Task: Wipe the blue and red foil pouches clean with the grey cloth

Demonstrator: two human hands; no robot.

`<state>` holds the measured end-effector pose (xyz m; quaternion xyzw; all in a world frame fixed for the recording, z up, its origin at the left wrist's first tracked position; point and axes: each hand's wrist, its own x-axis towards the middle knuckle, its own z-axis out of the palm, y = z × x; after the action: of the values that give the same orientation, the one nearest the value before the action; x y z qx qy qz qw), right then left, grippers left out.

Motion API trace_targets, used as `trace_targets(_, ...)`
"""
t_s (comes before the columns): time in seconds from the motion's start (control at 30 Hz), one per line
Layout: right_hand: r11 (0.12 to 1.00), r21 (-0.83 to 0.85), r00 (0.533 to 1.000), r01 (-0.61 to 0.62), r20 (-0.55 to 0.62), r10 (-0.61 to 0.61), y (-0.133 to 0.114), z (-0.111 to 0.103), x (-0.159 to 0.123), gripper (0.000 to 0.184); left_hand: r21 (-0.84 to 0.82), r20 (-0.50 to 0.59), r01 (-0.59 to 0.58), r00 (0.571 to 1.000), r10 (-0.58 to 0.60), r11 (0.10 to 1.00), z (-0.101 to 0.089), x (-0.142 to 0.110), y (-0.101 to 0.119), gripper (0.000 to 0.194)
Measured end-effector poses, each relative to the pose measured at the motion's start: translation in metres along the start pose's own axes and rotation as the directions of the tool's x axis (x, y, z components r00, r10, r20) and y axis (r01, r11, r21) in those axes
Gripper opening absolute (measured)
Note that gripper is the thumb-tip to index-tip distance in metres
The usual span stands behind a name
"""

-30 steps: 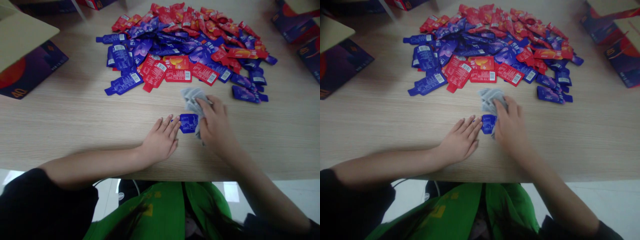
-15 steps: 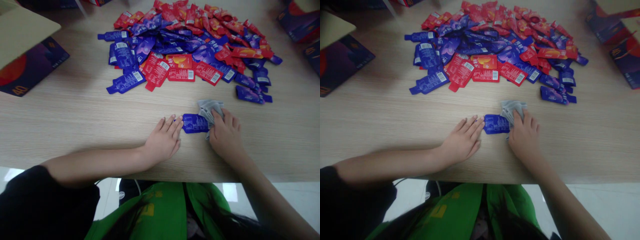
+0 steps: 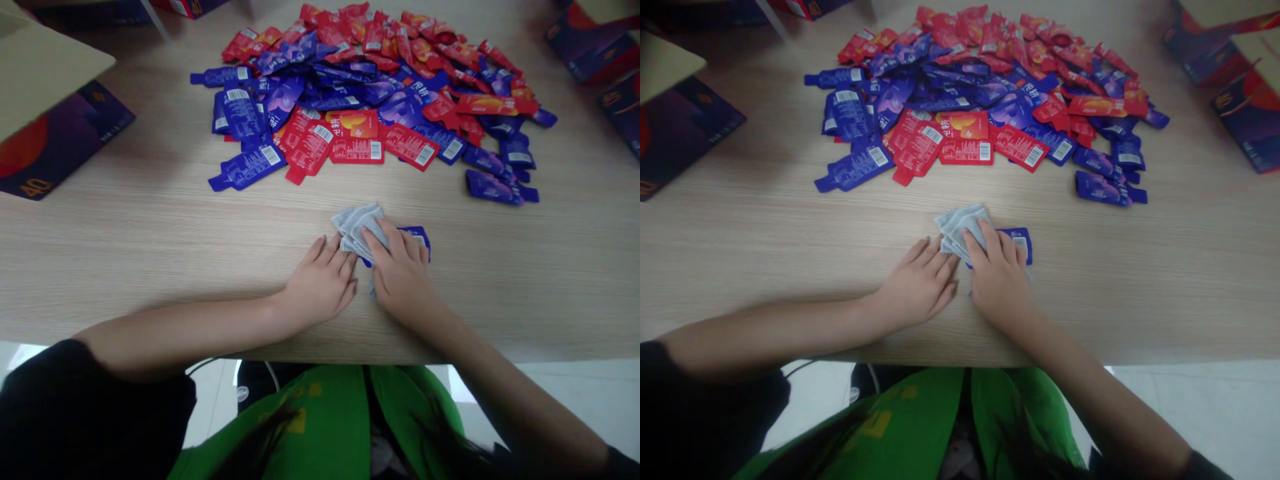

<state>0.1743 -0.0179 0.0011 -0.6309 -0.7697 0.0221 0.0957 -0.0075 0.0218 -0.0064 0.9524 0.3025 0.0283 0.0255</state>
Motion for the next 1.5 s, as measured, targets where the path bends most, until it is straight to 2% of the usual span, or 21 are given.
trace_targets(0.1, 0.993, -0.078, 0.996, -0.090, -0.023, 0.088, 0.020, -0.001, -0.010, 0.056, 0.010, 0.003, -0.005, 1.000, 0.005, 1.000, -0.001, 0.000, 0.000, 0.058)
trace_targets(0.23, 0.961, -0.077, 0.961, -0.266, -0.101, 0.258, 0.067, -0.004, -0.023, 0.058, 0.009, 0.035, -0.004, 0.999, 0.004, 1.000, 0.000, 0.001, 0.000, 0.061)
trace_targets(0.3, 0.963, 0.001, 0.957, -0.268, -0.117, 0.266, 0.086, -0.006, -0.024, 0.056, 0.008, 0.034, -0.003, 0.999, 0.002, 1.000, 0.001, 0.000, -0.001, 0.062)
trace_targets(0.37, 0.970, 0.098, 0.958, -0.224, -0.158, 0.238, 0.094, -0.011, -0.022, 0.053, 0.008, 0.021, -0.005, 1.000, 0.005, 1.000, 0.002, 0.000, -0.001, 0.061)
trace_targets(0.43, 0.971, 0.171, 0.953, -0.166, -0.224, 0.202, 0.088, -0.018, -0.016, 0.054, 0.007, 0.004, -0.011, 1.000, 0.011, 1.000, 0.003, -0.001, -0.002, 0.062)
trace_targets(0.53, 0.973, 0.224, 0.954, -0.051, -0.277, 0.113, 0.057, -0.024, -0.008, 0.060, 0.005, -0.019, -0.023, 1.000, 0.023, 1.000, 0.004, -0.001, -0.003, 0.060)
trace_targets(0.63, 0.973, 0.220, 0.979, 0.071, -0.200, -0.027, 0.023, -0.018, -0.005, 0.056, 0.002, -0.012, -0.030, 0.999, 0.030, 1.000, 0.002, -0.001, -0.003, 0.055)
trace_targets(0.7, 0.981, 0.166, 0.990, 0.097, -0.114, -0.079, 0.010, -0.009, -0.008, 0.052, 0.004, 0.007, -0.031, 1.000, 0.030, 1.000, 0.001, 0.000, -0.003, 0.052)
trace_targets(0.8, 0.998, 0.059, 0.997, 0.015, -0.075, -0.011, 0.018, 0.002, -0.016, 0.051, 0.013, 0.012, -0.018, 1.000, 0.018, 1.000, 0.000, 0.001, -0.001, 0.055)
trace_targets(0.9, 0.985, -0.010, 0.977, -0.172, -0.133, 0.169, 0.051, 0.003, -0.025, 0.052, 0.019, 0.018, -0.001, 1.000, 0.000, 1.000, -0.001, 0.001, 0.000, 0.060)
trace_targets(0.97, 0.967, -0.006, 0.957, -0.255, -0.148, 0.251, 0.075, 0.001, -0.029, 0.052, 0.026, 0.026, 0.000, 1.000, -0.001, 1.000, 0.000, 0.001, 0.000, 0.060)
trace_targets(1.07, 0.959, 0.077, 0.949, -0.272, -0.145, 0.281, 0.095, -0.006, -0.029, 0.049, 0.032, 0.014, -0.009, 1.000, 0.009, 0.999, 0.001, 0.001, -0.001, 0.058)
trace_targets(1.13, 0.958, 0.152, 0.946, -0.245, -0.178, 0.270, 0.089, -0.012, -0.027, 0.049, 0.033, 0.000, -0.013, 1.000, 0.013, 0.999, 0.002, 0.001, -0.001, 0.058)
trace_targets(1.23, 0.962, 0.236, 0.957, -0.136, -0.220, 0.189, 0.058, -0.015, -0.022, 0.050, 0.030, -0.015, -0.019, 1.000, 0.019, 0.999, 0.001, 0.001, -0.002, 0.059)
trace_targets(1.37, 0.972, 0.230, 0.994, 0.054, -0.106, -0.031, 0.021, -0.006, -0.022, 0.049, 0.025, -0.010, -0.030, 0.999, 0.030, 0.999, 0.000, 0.002, -0.001, 0.051)
trace_targets(1.43, 0.982, 0.180, 0.997, 0.058, -0.065, -0.047, 0.022, -0.001, -0.025, 0.047, 0.031, -0.023, -0.025, 0.999, 0.026, 0.999, -0.001, 0.001, 0.000, 0.050)
trace_targets(1.5, 0.990, 0.141, 0.995, -0.022, -0.089, 0.035, 0.035, 0.001, -0.029, 0.047, 0.041, -0.056, -0.019, 0.998, 0.022, 0.999, -0.001, 0.001, 0.001, 0.053)
